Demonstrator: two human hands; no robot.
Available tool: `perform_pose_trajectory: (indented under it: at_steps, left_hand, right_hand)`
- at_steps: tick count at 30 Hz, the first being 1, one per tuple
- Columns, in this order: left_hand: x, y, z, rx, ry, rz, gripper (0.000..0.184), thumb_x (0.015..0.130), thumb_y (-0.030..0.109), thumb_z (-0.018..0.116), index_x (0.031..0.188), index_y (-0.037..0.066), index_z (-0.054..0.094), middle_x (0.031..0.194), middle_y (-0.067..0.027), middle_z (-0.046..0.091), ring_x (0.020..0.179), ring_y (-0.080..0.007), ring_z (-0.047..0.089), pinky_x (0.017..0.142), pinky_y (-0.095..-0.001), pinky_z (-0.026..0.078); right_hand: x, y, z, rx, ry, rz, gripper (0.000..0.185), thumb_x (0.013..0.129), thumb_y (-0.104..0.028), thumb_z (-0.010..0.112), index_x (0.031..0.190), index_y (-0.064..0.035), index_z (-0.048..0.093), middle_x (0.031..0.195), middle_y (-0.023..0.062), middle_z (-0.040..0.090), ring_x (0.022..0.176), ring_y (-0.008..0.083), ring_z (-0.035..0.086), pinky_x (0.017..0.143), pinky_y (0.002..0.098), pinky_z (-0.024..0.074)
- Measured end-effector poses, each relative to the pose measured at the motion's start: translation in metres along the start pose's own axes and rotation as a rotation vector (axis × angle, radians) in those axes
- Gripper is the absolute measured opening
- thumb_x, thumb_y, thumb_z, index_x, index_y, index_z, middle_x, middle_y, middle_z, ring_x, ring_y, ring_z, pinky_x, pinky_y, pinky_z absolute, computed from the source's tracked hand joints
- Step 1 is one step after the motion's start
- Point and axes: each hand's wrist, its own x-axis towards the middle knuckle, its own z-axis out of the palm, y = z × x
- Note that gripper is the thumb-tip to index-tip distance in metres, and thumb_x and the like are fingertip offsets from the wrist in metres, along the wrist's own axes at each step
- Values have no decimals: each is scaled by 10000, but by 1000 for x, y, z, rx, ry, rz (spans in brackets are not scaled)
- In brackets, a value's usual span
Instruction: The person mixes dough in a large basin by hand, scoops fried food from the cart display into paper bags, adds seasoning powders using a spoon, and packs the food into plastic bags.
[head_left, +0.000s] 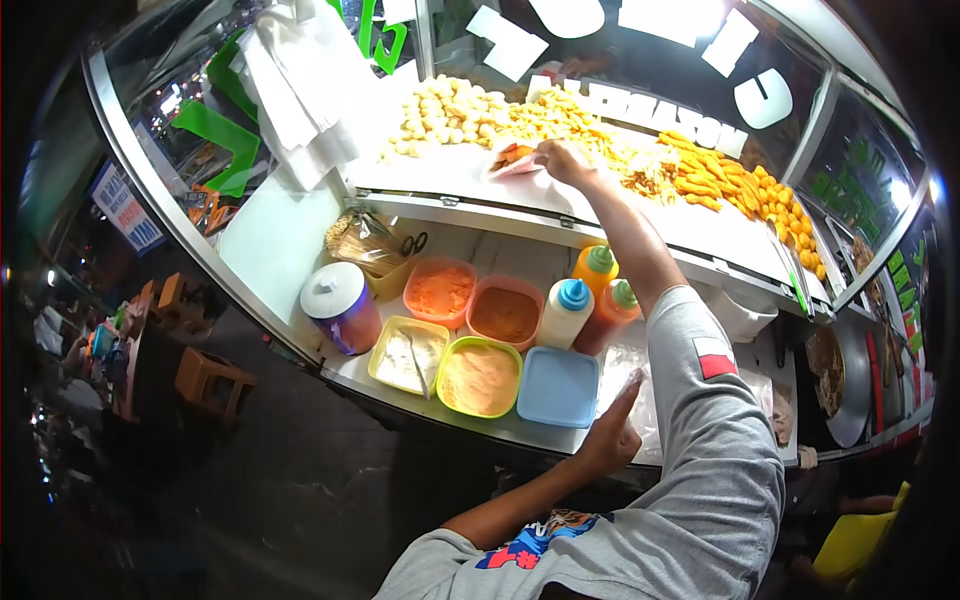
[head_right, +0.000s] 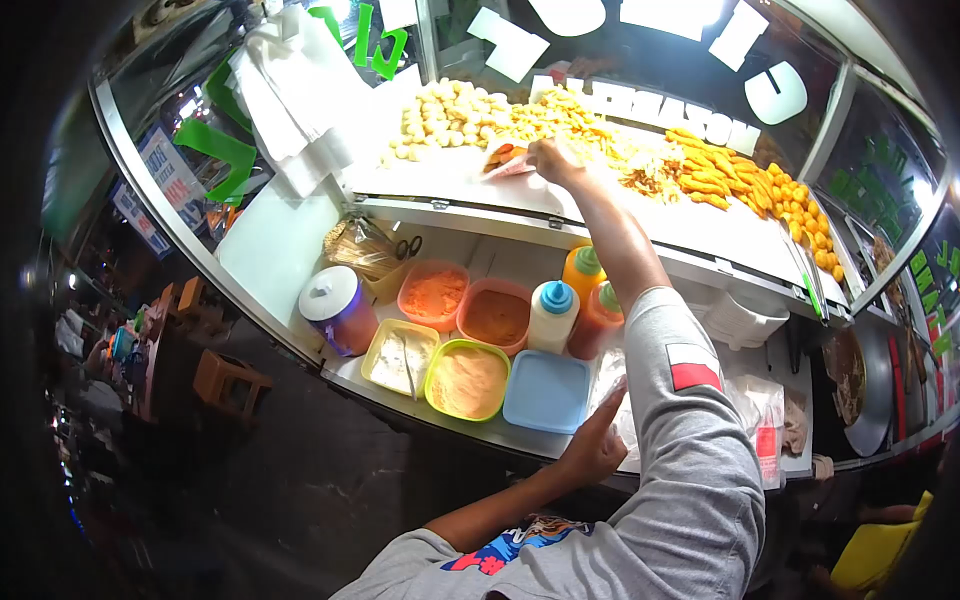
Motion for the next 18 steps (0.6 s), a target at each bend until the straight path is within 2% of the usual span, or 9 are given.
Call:
perform_pose_trajectory:
  at_steps: [3,6,7,10,12,13,14,17,18]
  left_hand:
    - [1,3,-2,-71,-20,-54,821,698,-129,423,1474,-2,188,1515,-228,238,1402,-312,265,961,-272,412]
    - [1,14,-2,-119,-54,-140,840,696,-114,444,1483,13,178,1517,-210,255,1064,-221,497,720,-253,461]
    - [3,17,0,-128,-76,-169,848,695,-106,454,1486,18,175,1518,-202,265,896,-180,608,615,-246,474]
    - [-1,15,9,-80,-81,-162,856,676,-91,477,1480,11,201,1475,-205,336,667,-98,530,528,-234,444]
    - [1,17,14,-113,-63,-105,842,673,-81,487,1470,-4,225,1463,-200,347,899,-126,538,598,-234,476]
    - [2,16,19,-144,-54,-100,835,672,-82,482,1464,-17,226,1466,-203,337,1062,-158,480,691,-236,484]
    - [3,15,24,-176,-46,-94,828,671,-82,478,1459,-29,228,1469,-206,327,1224,-190,421,784,-239,492]
    - [3,8,32,-114,-21,1,804,671,-117,412,1445,-69,198,1485,-205,267,1370,-269,276,864,-281,537]
    - [3,9,35,-136,20,-13,792,665,-102,446,1427,-86,232,1472,-233,294,1353,-265,311,964,-288,431]
  right_hand:
    - [0,12,-12,110,248,-11,127,796,-98,672,870,2,698,814,198,677,745,261,669,693,351,516]
    - [4,23,-44,255,204,51,164,837,-116,676,856,47,677,725,93,661,604,110,605,495,257,514]
    - [-28,-18,-83,382,201,62,181,844,-130,677,826,49,654,703,76,621,613,119,595,528,272,539]
    - [-101,-74,-169,547,122,267,280,848,-218,690,819,51,618,792,80,604,699,151,606,647,348,600]
    - [-167,-86,-201,526,381,292,409,888,-259,626,1146,50,552,930,151,632,669,251,658,580,281,553]
    - [-220,-137,-253,516,185,489,402,884,-271,633,1120,49,576,996,157,632,665,260,658,571,302,526]
    - [-253,-134,-253,662,336,418,354,869,-245,655,1055,49,590,966,136,630,722,223,654,636,322,564]
    - [-357,-136,-248,904,503,421,302,850,-174,682,1036,49,599,921,119,646,809,193,666,698,337,603]
    - [-396,-147,-243,1045,510,538,260,835,-159,711,940,65,630,885,107,664,762,167,665,603,302,578]
